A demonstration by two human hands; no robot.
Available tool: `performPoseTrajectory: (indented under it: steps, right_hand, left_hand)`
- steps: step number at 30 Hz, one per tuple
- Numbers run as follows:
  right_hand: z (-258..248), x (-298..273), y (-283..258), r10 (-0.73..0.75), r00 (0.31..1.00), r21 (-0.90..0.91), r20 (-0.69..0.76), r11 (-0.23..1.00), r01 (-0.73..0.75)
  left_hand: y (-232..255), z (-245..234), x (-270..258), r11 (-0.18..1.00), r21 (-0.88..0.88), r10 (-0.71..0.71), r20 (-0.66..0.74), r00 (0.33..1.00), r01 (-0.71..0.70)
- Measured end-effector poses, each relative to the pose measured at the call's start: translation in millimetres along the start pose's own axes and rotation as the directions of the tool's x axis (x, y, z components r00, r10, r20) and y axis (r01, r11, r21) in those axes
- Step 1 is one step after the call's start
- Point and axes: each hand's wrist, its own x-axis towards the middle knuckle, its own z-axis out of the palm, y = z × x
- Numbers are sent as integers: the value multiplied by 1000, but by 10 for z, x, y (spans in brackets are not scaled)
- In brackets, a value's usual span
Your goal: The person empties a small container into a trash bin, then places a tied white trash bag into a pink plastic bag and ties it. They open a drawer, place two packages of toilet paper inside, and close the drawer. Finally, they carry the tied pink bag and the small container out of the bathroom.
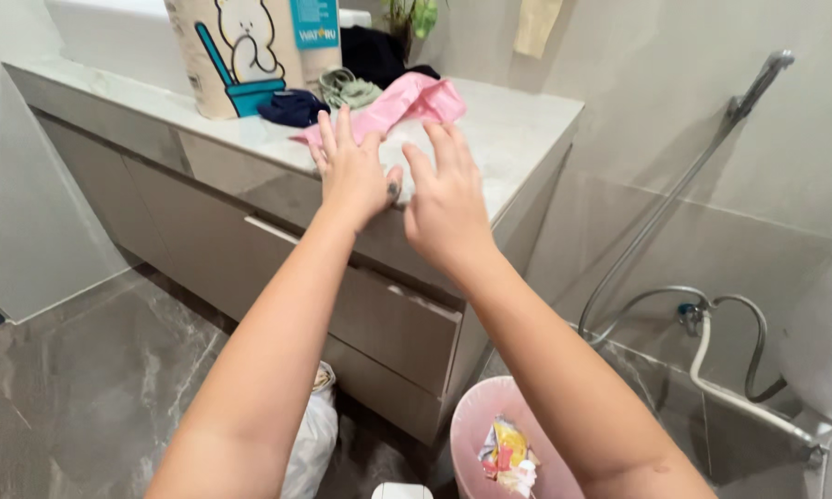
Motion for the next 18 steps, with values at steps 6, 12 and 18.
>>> performPoseTrajectory:
  steps: [6,12,18]
  right_hand:
    - [572,211,221,238,933,-96,270,971,-220]
    - [670,204,313,292,892,-94,346,956,-276]
    - [482,192,193,166,932,-41,322,986,-162]
  left_hand:
    - [-225,54,278,979,114,-201,367,908,171]
    - [-311,199,182,988,-126,-74,148,986,93]
    - [-384,81,-195,815,-577,70,-2,998,-58]
